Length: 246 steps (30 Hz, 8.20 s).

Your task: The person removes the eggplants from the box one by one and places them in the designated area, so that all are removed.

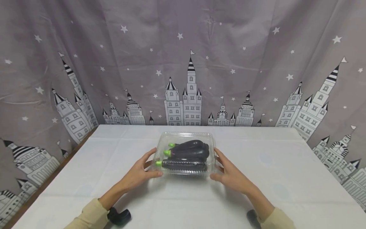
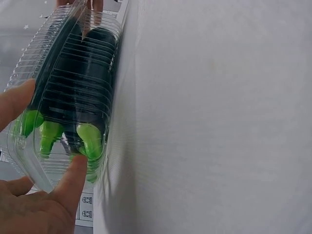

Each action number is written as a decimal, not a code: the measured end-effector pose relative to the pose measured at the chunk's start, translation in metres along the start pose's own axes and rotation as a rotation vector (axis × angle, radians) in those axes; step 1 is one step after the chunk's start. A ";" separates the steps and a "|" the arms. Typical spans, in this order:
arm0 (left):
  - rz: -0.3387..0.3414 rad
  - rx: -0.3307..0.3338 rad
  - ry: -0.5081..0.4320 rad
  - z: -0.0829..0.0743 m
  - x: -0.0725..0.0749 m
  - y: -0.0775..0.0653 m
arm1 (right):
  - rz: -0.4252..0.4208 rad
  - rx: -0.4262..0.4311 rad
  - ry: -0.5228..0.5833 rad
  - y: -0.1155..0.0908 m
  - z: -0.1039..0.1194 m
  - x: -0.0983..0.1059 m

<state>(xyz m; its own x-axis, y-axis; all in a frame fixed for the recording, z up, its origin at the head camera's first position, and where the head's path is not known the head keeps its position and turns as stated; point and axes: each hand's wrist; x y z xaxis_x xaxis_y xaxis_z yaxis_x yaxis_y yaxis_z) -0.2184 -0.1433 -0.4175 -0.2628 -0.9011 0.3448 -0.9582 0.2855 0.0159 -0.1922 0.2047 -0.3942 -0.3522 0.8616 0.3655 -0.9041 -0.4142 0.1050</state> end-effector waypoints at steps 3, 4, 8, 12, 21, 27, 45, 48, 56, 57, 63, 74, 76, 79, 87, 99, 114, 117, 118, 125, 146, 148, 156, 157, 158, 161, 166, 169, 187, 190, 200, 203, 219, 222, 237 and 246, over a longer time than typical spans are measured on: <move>0.001 -0.014 -0.004 0.000 0.000 0.000 | 0.004 -0.006 -0.007 -0.001 0.001 0.000; 0.002 -0.018 -0.003 0.000 0.001 0.000 | 0.006 -0.009 -0.009 -0.001 0.002 0.000; 0.000 -0.015 -0.005 -0.001 0.001 -0.001 | 0.013 -0.014 -0.013 -0.002 0.002 0.001; -0.003 -0.004 -0.013 -0.001 0.001 -0.001 | 0.021 -0.009 -0.023 -0.003 0.002 0.001; -0.004 -0.005 0.015 0.000 0.001 -0.001 | 0.018 -0.008 -0.029 -0.004 0.004 0.001; 0.006 -0.041 0.041 0.001 0.003 -0.001 | 0.007 -0.017 -0.048 -0.006 0.006 0.002; 0.067 -0.078 -0.068 -0.003 0.004 -0.001 | 0.028 -0.072 -0.058 -0.004 0.007 0.000; 0.070 -0.076 -0.080 -0.004 0.003 0.000 | 0.029 -0.072 -0.062 -0.003 0.007 0.000; 0.074 -0.062 -0.070 -0.006 0.003 0.001 | 0.032 -0.063 -0.067 -0.002 0.008 0.002; 0.075 -0.060 -0.074 -0.006 0.003 0.002 | 0.032 -0.064 -0.067 -0.002 0.007 0.002; 0.098 -0.080 -0.089 -0.006 0.004 0.003 | 0.032 -0.070 -0.070 -0.001 0.006 0.001; -0.036 -0.089 0.042 -0.004 -0.002 0.001 | 0.041 -0.064 -0.038 -0.001 0.004 0.005; -0.050 -0.093 0.045 -0.004 -0.004 0.002 | 0.038 -0.065 -0.039 -0.001 0.003 0.005; -0.064 -0.087 0.046 -0.004 -0.008 0.003 | 0.033 -0.061 -0.043 -0.001 0.003 0.005; -0.078 -0.058 0.046 -0.006 -0.012 0.003 | 0.040 -0.054 -0.033 -0.001 0.003 0.003; -0.050 -0.068 -0.007 -0.010 -0.012 0.002 | 0.037 -0.051 -0.029 0.000 0.005 0.001; -0.034 -0.078 -0.061 -0.006 -0.009 0.002 | 0.034 -0.048 -0.044 -0.001 0.006 0.002; -0.045 -0.084 -0.057 -0.006 -0.008 0.001 | 0.032 -0.050 -0.049 -0.001 0.007 0.003; -0.045 -0.092 -0.049 -0.006 -0.008 0.001 | 0.032 -0.051 -0.046 -0.001 0.007 0.004; -0.057 -0.109 -0.037 -0.005 -0.009 -0.002 | 0.029 -0.056 -0.018 -0.002 0.006 0.007; 0.096 -0.214 0.146 0.000 0.012 0.004 | 0.050 -0.050 0.017 0.001 0.000 0.010; 0.115 -0.229 0.139 0.003 0.013 0.006 | 0.056 -0.061 0.019 0.000 0.001 0.010; 0.157 -0.226 0.076 0.006 0.017 0.006 | 0.059 -0.081 0.011 -0.001 0.001 0.010; 0.158 -0.215 0.062 0.006 0.017 0.006 | 0.058 -0.084 0.011 -0.001 0.001 0.010; 0.158 -0.204 0.050 0.005 0.017 0.006 | 0.056 -0.087 0.008 -0.001 0.001 0.010; 0.153 -0.172 0.017 0.004 0.016 0.007 | 0.058 -0.095 0.015 0.000 0.002 0.010; 0.141 -0.153 -0.011 0.003 0.016 0.007 | 0.060 -0.100 0.026 0.000 0.004 0.010; 0.142 -0.155 -0.008 0.003 0.016 0.007 | 0.053 -0.101 0.016 0.000 0.003 0.010; 0.146 -0.187 0.046 0.006 0.016 0.008 | 0.023 -0.098 -0.032 -0.001 0.004 0.012; 0.150 -0.200 0.059 0.007 0.016 0.009 | 0.018 -0.091 -0.035 -0.001 0.005 0.013; 0.152 -0.180 0.041 0.005 0.017 0.009 | -0.069 0.052 -0.183 0.011 0.014 0.012; 0.150 -0.173 0.037 0.005 0.017 0.010 | -0.096 0.094 -0.210 0.014 0.021 0.010; 0.149 -0.163 0.032 0.004 0.016 0.010 | -0.122 0.199 -0.271 0.030 0.049 -0.013; 0.150 -0.162 0.032 0.004 0.016 0.010 | -0.099 0.201 -0.267 0.032 0.052 -0.017; 0.144 -0.166 0.038 0.004 0.017 0.010 | 0.023 0.183 -0.276 0.045 0.053 -0.029; 0.142 -0.169 0.036 0.005 0.017 0.010 | 0.025 0.150 -0.311 0.048 0.052 -0.031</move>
<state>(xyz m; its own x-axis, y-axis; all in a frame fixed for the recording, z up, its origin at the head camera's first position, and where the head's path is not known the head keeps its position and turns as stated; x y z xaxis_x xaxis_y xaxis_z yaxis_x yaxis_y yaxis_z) -0.2330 -0.1573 -0.4157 -0.3867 -0.8364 0.3884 -0.8785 0.4622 0.1207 -0.2123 0.1425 -0.3524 -0.2619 0.7296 0.6318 -0.8423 -0.4923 0.2194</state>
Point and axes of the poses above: each hand's wrist, its own y-axis towards the middle knuckle, its own x-axis out of the back of the hand, z = x × y, and after that the axes turned 3 degrees about y, right-handed
